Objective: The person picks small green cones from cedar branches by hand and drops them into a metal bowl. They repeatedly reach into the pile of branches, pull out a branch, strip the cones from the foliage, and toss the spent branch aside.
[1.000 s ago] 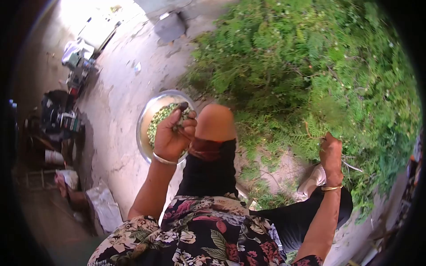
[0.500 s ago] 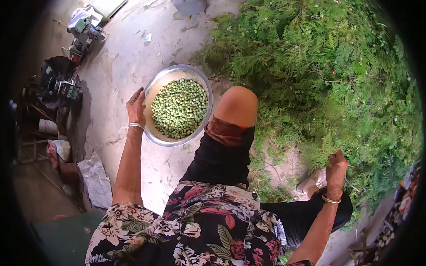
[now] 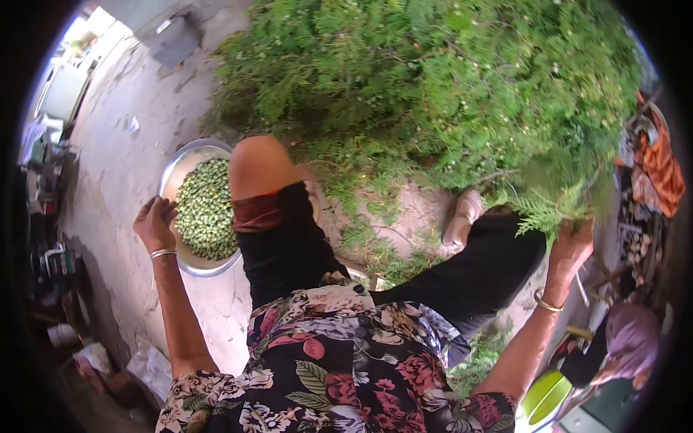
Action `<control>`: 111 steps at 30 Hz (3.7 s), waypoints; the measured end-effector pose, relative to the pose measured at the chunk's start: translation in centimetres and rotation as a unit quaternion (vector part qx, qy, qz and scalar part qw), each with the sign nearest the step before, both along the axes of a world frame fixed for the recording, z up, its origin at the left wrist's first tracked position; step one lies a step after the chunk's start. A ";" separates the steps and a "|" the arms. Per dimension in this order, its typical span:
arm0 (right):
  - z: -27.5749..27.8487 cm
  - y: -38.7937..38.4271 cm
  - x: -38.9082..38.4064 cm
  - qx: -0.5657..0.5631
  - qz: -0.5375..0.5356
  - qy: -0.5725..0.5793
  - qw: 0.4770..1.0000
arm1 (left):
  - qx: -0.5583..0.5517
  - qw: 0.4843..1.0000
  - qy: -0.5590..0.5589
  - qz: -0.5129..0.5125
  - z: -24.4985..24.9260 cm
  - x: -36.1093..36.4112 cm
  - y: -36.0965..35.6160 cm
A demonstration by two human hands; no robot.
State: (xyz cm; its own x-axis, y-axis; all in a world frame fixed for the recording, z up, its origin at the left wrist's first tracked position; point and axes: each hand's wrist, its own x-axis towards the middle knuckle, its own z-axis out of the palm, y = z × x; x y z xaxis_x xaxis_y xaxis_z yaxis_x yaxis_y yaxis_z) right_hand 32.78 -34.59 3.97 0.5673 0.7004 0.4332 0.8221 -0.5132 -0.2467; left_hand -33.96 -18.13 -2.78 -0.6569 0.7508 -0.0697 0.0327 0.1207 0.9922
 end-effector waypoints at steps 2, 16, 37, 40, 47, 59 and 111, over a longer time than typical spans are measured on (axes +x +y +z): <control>-2.1 -5.2 1.8 -0.021 -0.041 -0.058 0.997 | 0.026 0.999 0.007 -0.032 3.3 4.3 1.0; -9.2 -26.3 0.2 -0.324 -0.259 0.111 0.903 | -0.130 0.829 0.108 -0.532 1.4 27.4 10.7; -2.7 15.4 -8.7 -0.047 0.067 0.427 0.900 | -0.240 0.666 0.445 -0.549 -35.2 35.9 9.6; -2.8 15.5 -8.5 -0.048 0.056 0.428 0.901 | -0.268 0.613 0.475 -0.572 -36.0 36.6 9.3; -3.5 15.8 -7.9 -0.087 0.109 0.432 0.891 | -0.421 0.705 -0.013 -0.571 -31.2 37.7 10.5; -6.1 16.0 -6.9 -0.264 0.261 0.365 0.854 | -0.176 0.637 -0.395 -0.638 -7.1 43.7 8.9; -4.8 16.8 -8.1 -0.128 0.176 0.466 0.858 | -0.225 0.495 0.527 -0.653 -13.3 25.0 20.7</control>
State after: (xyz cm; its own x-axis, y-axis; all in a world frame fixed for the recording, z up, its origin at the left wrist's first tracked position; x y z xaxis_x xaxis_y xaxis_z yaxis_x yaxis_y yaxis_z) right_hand 24.71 -17.80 -0.80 0.3179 0.9033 -0.2880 0.4436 -0.4101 -0.7969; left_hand -8.95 2.61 -16.05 0.5190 0.6478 -0.5576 0.8453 -0.4856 0.2228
